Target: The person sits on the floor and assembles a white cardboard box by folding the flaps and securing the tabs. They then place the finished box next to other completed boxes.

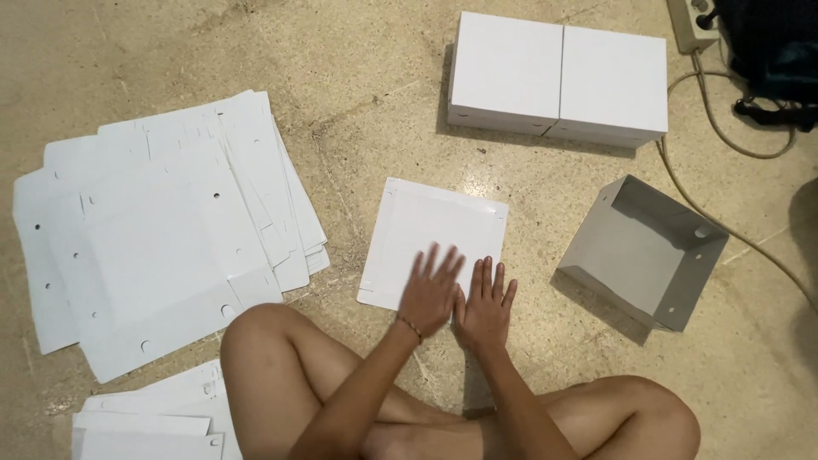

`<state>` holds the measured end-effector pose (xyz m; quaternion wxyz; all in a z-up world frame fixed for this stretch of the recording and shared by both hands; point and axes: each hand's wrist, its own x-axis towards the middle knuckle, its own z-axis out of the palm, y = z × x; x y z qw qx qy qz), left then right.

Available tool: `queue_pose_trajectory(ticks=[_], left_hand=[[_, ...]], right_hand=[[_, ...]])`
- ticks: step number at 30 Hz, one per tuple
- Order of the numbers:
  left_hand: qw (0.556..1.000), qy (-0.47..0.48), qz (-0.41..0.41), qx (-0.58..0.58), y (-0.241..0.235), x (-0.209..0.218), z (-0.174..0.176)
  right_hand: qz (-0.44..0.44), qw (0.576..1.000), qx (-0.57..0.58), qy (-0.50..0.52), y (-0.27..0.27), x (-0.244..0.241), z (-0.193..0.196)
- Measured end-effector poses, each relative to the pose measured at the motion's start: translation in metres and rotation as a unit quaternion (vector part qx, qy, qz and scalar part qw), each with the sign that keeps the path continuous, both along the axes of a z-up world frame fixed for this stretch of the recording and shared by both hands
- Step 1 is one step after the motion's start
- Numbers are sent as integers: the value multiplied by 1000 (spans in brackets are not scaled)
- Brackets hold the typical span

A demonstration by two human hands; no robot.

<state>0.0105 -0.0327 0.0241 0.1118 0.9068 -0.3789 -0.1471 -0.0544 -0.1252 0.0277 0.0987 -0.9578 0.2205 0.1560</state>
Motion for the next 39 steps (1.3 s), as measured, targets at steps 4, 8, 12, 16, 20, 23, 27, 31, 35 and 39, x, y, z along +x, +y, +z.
queue_pose_trajectory(ticks=[4, 8, 12, 16, 20, 23, 27, 31, 35, 39], left_hand=[[998, -33, -10, -61, 19, 20, -30], [984, -81, 156, -26, 36, 73, -25], [966, -44, 238, 95, 24, 73, -8], [949, -67, 284, 122, -1, 24, 19], [974, 103, 189, 66, 5, 8, 19], [986, 84, 25, 140, 19, 50, 32], [945, -33, -164, 280, 22, 87, 22], [942, -77, -149, 292, 33, 51, 40], [987, 48, 139, 71, 48, 11, 22], [987, -7, 143, 68, 50, 10, 13]], right_hand=[[-2, 1000, 13, -25, 0, -3, 0], [-1, 1000, 11, -19, 0, 0, 5], [-7, 1000, 6, -17, -1, -2, 1], [-18, 990, -6, -137, -11, -15, -39], [41, 899, -28, -436, -34, -25, -98], [27, 894, 14, -447, -28, -25, -82], [14, 948, 12, -317, -12, -22, -46], [7, 938, -27, -346, -19, -22, -66], [31, 932, -74, -353, -17, -21, -69], [-23, 997, 4, -68, 9, -1, 13]])
